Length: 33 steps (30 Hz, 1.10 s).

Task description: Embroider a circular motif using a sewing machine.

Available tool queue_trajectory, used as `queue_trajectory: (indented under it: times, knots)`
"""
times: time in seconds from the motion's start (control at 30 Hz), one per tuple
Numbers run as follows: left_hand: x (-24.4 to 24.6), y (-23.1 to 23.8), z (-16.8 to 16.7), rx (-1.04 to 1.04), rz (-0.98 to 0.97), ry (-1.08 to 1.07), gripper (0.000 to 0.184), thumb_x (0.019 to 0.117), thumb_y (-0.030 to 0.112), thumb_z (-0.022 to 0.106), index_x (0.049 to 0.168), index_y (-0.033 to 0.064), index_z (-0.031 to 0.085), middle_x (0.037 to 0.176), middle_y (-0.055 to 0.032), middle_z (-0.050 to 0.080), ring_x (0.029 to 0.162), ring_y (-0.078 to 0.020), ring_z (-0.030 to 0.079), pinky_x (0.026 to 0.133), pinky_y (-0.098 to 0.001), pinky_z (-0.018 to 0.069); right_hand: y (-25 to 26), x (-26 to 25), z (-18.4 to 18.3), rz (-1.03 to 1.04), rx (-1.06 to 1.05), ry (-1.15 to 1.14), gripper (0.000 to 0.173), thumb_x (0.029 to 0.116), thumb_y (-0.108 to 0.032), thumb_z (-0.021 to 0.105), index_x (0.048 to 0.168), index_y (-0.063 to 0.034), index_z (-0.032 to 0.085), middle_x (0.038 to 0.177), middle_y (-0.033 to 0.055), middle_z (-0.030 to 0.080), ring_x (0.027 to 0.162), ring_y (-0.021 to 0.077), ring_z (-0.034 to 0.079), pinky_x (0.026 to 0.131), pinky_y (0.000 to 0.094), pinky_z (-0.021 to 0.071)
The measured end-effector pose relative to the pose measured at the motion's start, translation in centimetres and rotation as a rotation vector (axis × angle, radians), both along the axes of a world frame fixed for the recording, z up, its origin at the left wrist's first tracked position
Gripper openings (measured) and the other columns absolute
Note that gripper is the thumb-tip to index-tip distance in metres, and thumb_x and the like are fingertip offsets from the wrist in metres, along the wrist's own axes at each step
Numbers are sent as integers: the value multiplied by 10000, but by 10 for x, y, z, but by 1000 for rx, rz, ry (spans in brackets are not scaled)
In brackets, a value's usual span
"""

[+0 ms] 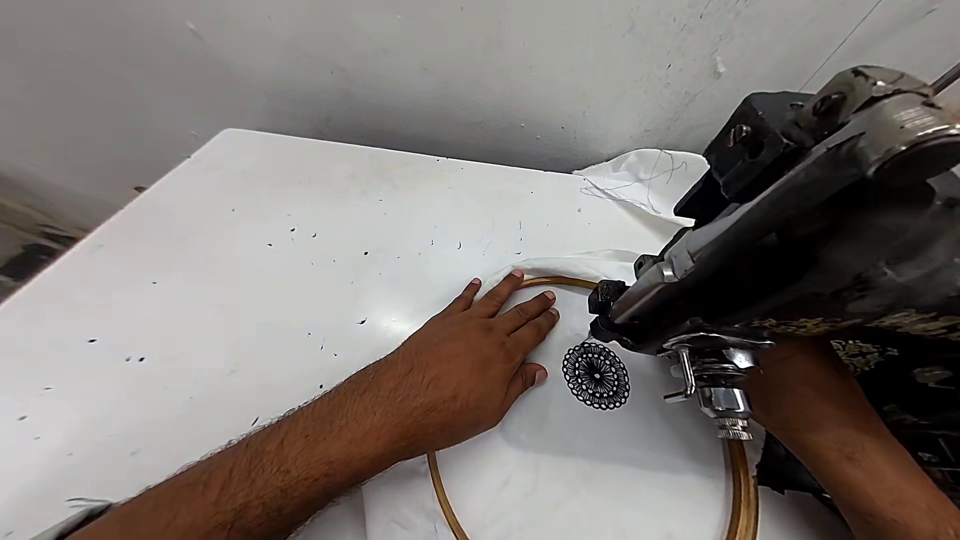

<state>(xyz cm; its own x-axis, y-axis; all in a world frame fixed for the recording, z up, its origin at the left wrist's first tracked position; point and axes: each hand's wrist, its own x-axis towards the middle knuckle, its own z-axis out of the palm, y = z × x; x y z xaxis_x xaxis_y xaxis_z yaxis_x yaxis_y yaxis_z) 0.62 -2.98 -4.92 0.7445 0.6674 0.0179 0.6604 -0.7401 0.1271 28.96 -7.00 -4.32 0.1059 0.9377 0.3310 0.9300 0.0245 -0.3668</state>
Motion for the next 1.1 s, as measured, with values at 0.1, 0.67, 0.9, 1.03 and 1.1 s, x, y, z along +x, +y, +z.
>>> queue_trajectory:
  times: [0.1,0.67,0.9,1.03,1.1]
  knots:
    - [0,-1,-1,8,-7,-9,588,1088,483,289,1577,191,437,1672,50,334,1582,-247,196,1239,-589,244,0,2,1,6,-12,-35,194,807,-161,775,931,-37,689,878,159,670,853,303,661,712,538,500]
    - [2,-1,-3,11,-14,-21,583,1088,467,284,1570,184,448,1668,50,341,1582,-248,194,1237,-601,236,-3,3,4,20,-19,-109,218,807,-159,766,916,8,678,865,215,664,845,387,665,688,602,487]
    - [0,1,1,-19,2,-19,580,1089,468,294,1574,187,442,1666,46,345,1579,-247,205,1238,-589,242,-2,-1,-1,-1,34,1,228,833,-220,732,961,-38,682,893,145,663,871,261,655,724,497,499]
    - [0,1,2,-21,15,-13,578,1088,465,303,1575,185,440,1668,47,341,1580,-252,204,1241,-591,238,-2,-2,0,-11,20,24,255,836,-238,740,983,-40,678,905,141,664,877,257,653,729,496,499]
    - [1,-1,2,-19,12,-7,579,1087,464,303,1575,186,439,1669,47,339,1579,-254,206,1236,-598,242,0,-1,0,6,21,17,236,818,-240,761,965,-72,684,882,100,663,853,215,654,719,459,511]
